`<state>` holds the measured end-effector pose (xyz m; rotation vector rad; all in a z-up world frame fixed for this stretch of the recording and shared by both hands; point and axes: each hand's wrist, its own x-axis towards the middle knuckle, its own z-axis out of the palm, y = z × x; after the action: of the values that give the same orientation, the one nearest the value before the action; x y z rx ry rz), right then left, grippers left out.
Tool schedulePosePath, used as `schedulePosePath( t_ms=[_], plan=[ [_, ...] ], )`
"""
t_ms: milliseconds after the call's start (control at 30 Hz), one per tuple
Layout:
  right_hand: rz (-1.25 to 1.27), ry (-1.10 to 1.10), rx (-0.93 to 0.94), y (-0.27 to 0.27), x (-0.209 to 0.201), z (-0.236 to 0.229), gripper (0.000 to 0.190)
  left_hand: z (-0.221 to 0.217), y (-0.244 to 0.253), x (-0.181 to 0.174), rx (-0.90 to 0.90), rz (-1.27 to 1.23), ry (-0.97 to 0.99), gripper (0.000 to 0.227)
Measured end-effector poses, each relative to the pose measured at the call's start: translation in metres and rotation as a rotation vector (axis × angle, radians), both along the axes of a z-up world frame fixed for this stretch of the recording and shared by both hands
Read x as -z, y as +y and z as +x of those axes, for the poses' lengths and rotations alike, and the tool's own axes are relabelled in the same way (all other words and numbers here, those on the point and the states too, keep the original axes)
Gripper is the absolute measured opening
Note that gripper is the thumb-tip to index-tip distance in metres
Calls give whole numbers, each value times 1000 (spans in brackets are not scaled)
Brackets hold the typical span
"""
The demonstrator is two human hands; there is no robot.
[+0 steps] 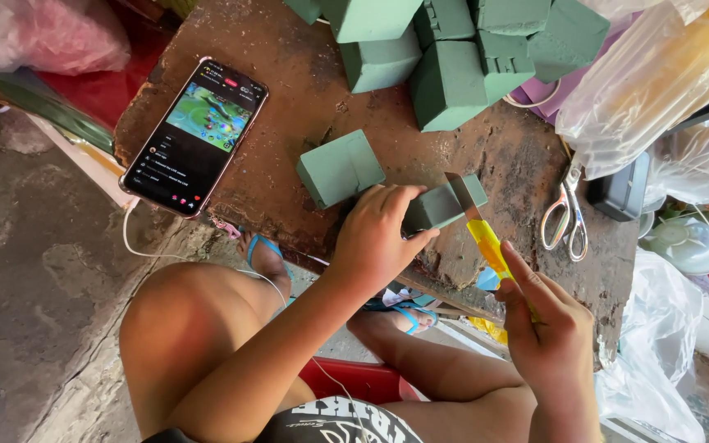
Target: The person cuts green foam blocks into smaller pieces using a yellow utility knife on a wooden table. They hold each block with one hand and slice it with the other, then place the cut pieces into a white plastic bag. A smartphone playing a video is visible on the table.
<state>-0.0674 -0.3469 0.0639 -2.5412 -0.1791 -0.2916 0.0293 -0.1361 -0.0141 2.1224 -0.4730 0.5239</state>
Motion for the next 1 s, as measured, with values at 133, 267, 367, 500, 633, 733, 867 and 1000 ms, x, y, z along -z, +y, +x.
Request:
schedulePosePath(
  t_ms=[133, 267, 367, 500, 633, 733, 867, 1000],
  plan=[
    [-27, -4, -3, -1, 0, 0, 44, 1, 0, 1, -7, -9, 6, 53],
    [-29, -4, -7, -1, -2, 0, 43, 1, 0, 0, 4, -16, -7, 53],
    [-32, -4, -10, -2, -2, 0, 42, 1, 0, -1, 4, -19, -7, 53],
    [-43, 6, -13, -1, -5, 0, 43, 1, -1, 1, -10, -9, -2, 54],
    [-38, 8, -11, -2, -4, 0, 44, 1, -1, 1, -13, -4, -3, 53],
    [-92, -23, -17, 2, -2, 0, 46, 1, -1, 0, -14, -10, -3, 52],
    [-303, -118, -73, 6, 22, 0, 47, 1, 0, -1, -11, -11, -10, 52],
    [-350, -96, -73, 7, 51, -7, 49, 0, -1, 4, -35, 5, -16, 56]
  ],
)
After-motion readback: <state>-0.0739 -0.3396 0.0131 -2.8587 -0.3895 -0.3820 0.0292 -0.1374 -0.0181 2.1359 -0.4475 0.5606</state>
